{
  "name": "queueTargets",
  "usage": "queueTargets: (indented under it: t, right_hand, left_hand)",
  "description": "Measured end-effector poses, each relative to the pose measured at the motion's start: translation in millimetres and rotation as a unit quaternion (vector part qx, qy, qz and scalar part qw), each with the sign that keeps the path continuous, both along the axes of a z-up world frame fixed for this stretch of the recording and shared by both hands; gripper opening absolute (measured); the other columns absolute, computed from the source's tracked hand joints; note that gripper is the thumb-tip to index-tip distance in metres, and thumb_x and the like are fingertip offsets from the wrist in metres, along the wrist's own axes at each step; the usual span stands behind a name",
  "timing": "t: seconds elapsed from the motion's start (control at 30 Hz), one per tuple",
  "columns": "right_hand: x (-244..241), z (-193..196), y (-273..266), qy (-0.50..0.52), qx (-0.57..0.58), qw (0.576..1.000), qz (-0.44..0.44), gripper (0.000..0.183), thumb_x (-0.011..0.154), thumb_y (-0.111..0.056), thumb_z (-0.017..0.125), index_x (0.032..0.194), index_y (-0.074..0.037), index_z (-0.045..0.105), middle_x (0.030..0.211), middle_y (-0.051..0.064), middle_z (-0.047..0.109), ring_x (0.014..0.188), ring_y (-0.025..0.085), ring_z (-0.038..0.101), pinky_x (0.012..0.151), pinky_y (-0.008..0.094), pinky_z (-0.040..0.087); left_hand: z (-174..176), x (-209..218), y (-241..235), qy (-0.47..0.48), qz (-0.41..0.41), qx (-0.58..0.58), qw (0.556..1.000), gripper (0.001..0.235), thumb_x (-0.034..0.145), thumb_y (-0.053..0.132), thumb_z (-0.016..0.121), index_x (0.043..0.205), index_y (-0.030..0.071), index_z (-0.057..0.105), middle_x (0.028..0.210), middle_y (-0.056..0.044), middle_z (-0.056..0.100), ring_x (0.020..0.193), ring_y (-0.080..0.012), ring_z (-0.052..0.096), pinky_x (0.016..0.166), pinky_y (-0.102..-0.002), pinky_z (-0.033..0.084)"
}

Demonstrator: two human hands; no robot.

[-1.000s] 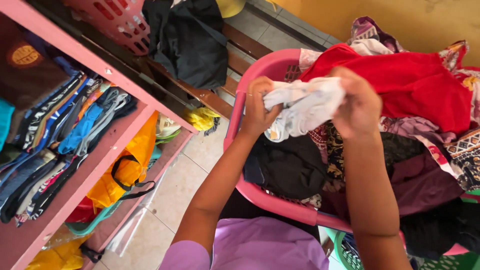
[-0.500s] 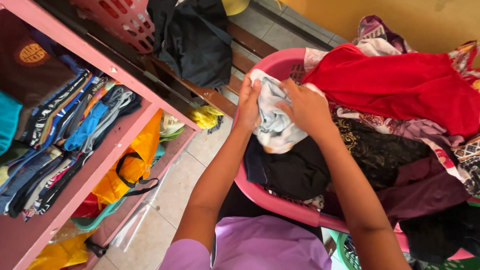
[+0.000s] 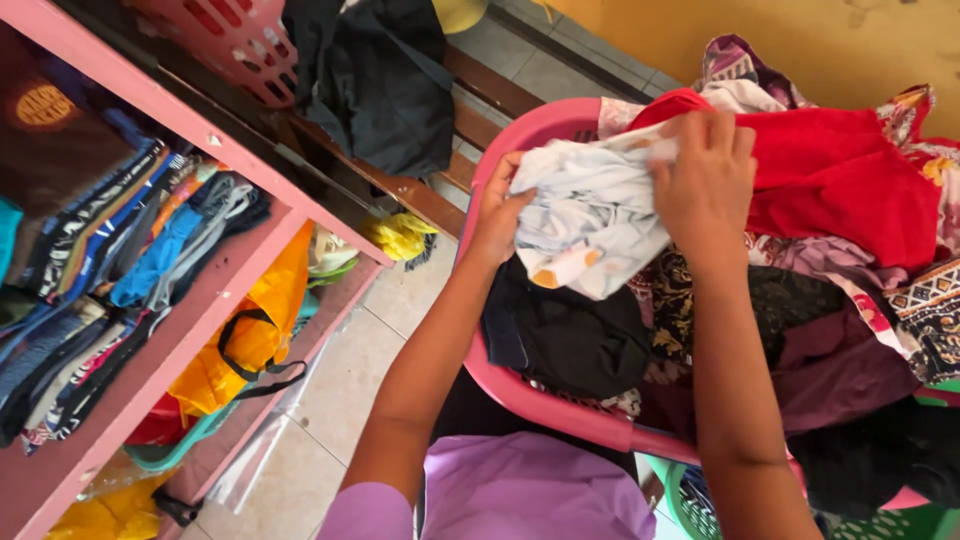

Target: The person folds several garments by hand, including a dark blue item, a grey item, and a white item, placing each folded piece into a pink laundry basket. The person handles each item individually, smoothing and folding them before stacking them in the basket.

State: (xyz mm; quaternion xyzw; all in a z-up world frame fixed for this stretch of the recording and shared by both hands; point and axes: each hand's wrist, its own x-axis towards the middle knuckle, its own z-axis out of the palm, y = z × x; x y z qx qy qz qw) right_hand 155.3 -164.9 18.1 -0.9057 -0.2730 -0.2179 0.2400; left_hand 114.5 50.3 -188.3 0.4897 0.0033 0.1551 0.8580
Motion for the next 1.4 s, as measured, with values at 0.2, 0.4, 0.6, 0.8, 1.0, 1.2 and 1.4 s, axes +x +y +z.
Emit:
queueTargets:
  t: [0.2, 0.4, 0.6, 0.8, 1.0, 1.2, 1.4]
  right_hand:
    - [-20.1, -11.3, 27.8, 0.04, 0.009, 0.97, 0.238, 0.036, 0.091, -0.032, 0.079, 0.113, -0.006, 0.066, 0.106, 0.014, 0.068, 0.094, 0.041, 0.065, 0.081, 0.047, 0.051]
    - [2.8, -46.2, 13.5, 0.361, 0.191, 0.874, 0.265, 0.02, 0.108, -0.025, 0.063, 0.106, -0.005, 0.066, 0.094, 0.013, 0.062, 0.083, 0.025, 0.06, 0.077, 0.035, 0.048]
    - [14.5, -47.0, -3.7, 0.262, 0.333, 0.891, 0.162, 0.012, 0.109, -0.012, 0.066, 0.105, -0.002, 0.061, 0.089, 0.007, 0.062, 0.082, 0.018, 0.06, 0.079, 0.029, 0.047]
    - [-27.7, 5.6, 22.4, 0.035, 0.175, 0.972, 0.153, 0.018, 0.099, -0.011, 0.072, 0.108, -0.004, 0.058, 0.092, 0.015, 0.066, 0.079, 0.025, 0.068, 0.072, 0.038, 0.054]
    - [-28.2, -37.4, 42.9, 0.155, -0.033, 0.973, 0.169, 0.038, 0.088, -0.026, 0.086, 0.108, 0.0, 0.065, 0.079, 0.017, 0.066, 0.068, 0.032, 0.064, 0.056, 0.044, 0.049]
    - [6.4, -45.5, -12.4, 0.383, 0.27, 0.823, 0.322, 0.025, 0.089, -0.023, 0.085, 0.095, -0.008, 0.065, 0.09, 0.001, 0.064, 0.078, 0.008, 0.062, 0.063, 0.026, 0.051]
    - [12.3, -6.1, -101.0, 0.204, 0.657, 0.665, 0.289, 0.01, 0.11, -0.008, 0.071, 0.113, -0.008, 0.061, 0.096, 0.005, 0.064, 0.077, 0.011, 0.057, 0.074, 0.028, 0.051]
  left_hand:
    - [-23.0, 5.7, 12.9, 0.029, -0.054, -0.188, 0.98, 0.059, 0.099, 0.001, 0.049, 0.157, 0.003, 0.036, 0.148, -0.018, 0.053, 0.132, -0.028, 0.058, 0.112, -0.04, 0.046]
    - [-6.2, 6.9, 19.6, -0.026, -0.138, -0.061, 0.988, 0.063, 0.096, 0.008, 0.064, 0.154, 0.001, 0.041, 0.147, -0.014, 0.055, 0.135, -0.0241, 0.057, 0.116, -0.037, 0.044]
    - [7.4, -9.4, -9.3, -0.001, -0.221, 0.227, 0.948, 0.072, 0.094, 0.01, 0.079, 0.156, 0.001, 0.044, 0.146, -0.01, 0.058, 0.136, -0.0202, 0.052, 0.119, -0.035, 0.04]
    - [14.1, -2.4, -0.4, -0.018, -0.094, 0.018, 0.995, 0.077, 0.097, 0.007, 0.069, 0.161, 0.003, 0.027, 0.155, -0.008, 0.047, 0.144, -0.0199, 0.044, 0.12, -0.034, 0.034]
    - [5.3, -1.1, 2.1, -0.058, 0.003, -0.01, 0.998, 0.062, 0.104, 0.009, 0.062, 0.159, 0.001, 0.033, 0.152, -0.01, 0.05, 0.142, -0.02, 0.046, 0.12, -0.034, 0.036]
    - [6.7, 7.0, 0.2, -0.036, 0.117, 0.127, 0.984, 0.047, 0.107, 0.014, 0.057, 0.15, -0.001, 0.044, 0.143, -0.009, 0.058, 0.134, -0.0183, 0.052, 0.116, -0.031, 0.039]
    - [2.9, 12.8, 24.8, 0.052, 0.211, 0.033, 0.975, 0.04, 0.11, 0.018, 0.054, 0.143, -0.004, 0.055, 0.131, -0.011, 0.065, 0.119, -0.0197, 0.06, 0.106, -0.033, 0.045]
